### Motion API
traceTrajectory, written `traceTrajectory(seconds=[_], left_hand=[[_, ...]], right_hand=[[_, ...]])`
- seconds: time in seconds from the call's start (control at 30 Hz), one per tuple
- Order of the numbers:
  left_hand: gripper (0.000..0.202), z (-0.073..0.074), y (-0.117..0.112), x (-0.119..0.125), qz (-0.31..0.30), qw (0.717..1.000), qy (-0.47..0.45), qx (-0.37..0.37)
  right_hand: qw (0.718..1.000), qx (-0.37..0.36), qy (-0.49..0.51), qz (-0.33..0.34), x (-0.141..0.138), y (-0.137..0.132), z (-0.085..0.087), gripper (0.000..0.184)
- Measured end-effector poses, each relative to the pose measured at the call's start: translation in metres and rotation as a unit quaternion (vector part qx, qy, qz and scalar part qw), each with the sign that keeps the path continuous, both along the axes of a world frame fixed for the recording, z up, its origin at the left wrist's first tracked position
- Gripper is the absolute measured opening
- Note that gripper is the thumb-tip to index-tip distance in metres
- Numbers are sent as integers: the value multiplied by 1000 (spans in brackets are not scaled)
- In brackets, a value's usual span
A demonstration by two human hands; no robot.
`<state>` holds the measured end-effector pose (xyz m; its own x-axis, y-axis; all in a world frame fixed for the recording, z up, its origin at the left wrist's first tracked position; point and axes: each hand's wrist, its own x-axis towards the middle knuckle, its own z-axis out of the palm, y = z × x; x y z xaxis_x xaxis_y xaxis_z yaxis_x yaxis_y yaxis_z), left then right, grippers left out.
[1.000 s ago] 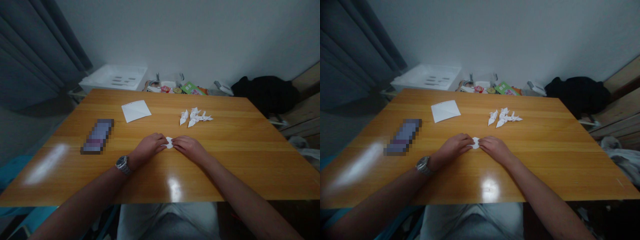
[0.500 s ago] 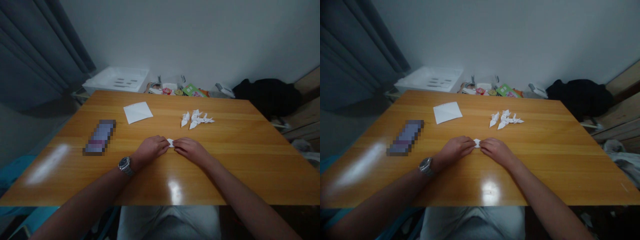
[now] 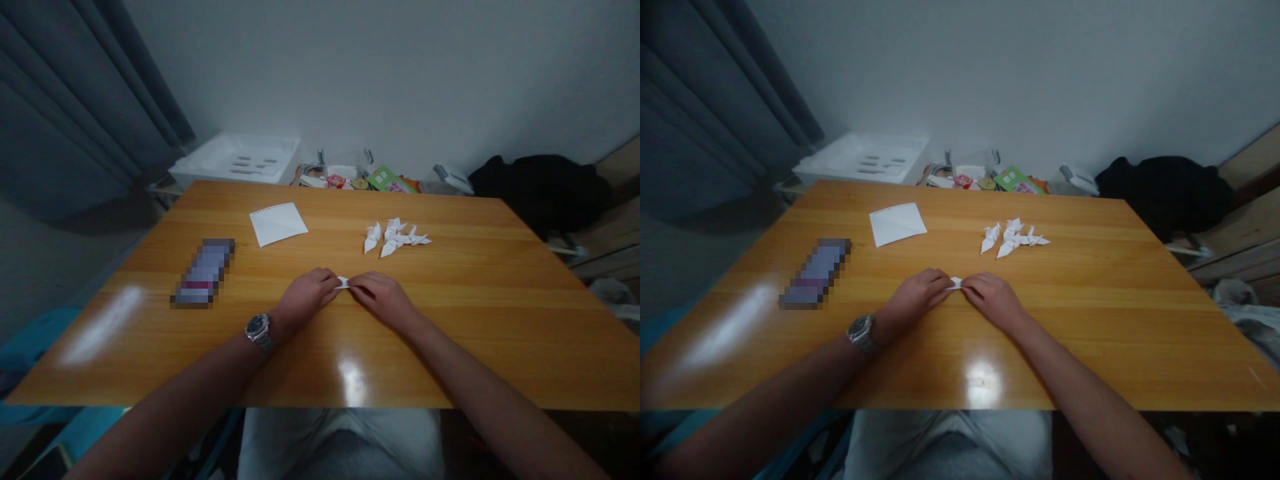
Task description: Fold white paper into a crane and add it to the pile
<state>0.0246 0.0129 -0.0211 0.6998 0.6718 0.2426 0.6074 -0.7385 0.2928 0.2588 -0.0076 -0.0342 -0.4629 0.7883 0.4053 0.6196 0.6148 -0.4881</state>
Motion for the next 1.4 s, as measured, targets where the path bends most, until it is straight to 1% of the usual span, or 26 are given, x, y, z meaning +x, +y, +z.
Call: traceTrajectory(seconds=[0.13,0.23,0.33,0.43,0.53,0.6,0.73,0.83,1.07,1.23,1.3,1.4], left_hand=[[25,4,-2,3,29,999,-29,20],[21,5,-3,3,52,997,-63,3],[21,4,-1,2,57,995,-73,-25],[20,3,2,1,52,994,-87,-38],[20,5,3,-1,57,993,-98,-23],[21,7,2,-2,49,995,-82,1],[19,10,-1,-3,-21,999,-22,34],[21,10,-3,-3,-49,998,2,33],[28,7,-3,-4,-48,998,26,33],[31,4,-3,-5,-48,997,38,50],[31,5,-4,-5,-48,997,42,47],[31,6,-4,-5,-45,997,46,42]], right_hand=[[999,-29,28,-29,-5,-4,9,17],[994,-61,63,-57,-8,-6,13,15],[990,-87,88,-66,-9,-5,11,15],[989,-90,92,-69,-8,-2,7,15],[991,-70,79,-83,-6,1,4,14],[993,-49,60,-94,-5,2,3,13],[994,-24,30,-103,-5,5,0,13],[993,-26,31,-108,-4,6,-4,12],[993,-34,36,-111,-4,9,-10,11],[994,-14,26,-107,-5,7,-4,10],[995,8,22,-95,-3,6,0,10],[999,37,15,-32,2,5,6,10]])
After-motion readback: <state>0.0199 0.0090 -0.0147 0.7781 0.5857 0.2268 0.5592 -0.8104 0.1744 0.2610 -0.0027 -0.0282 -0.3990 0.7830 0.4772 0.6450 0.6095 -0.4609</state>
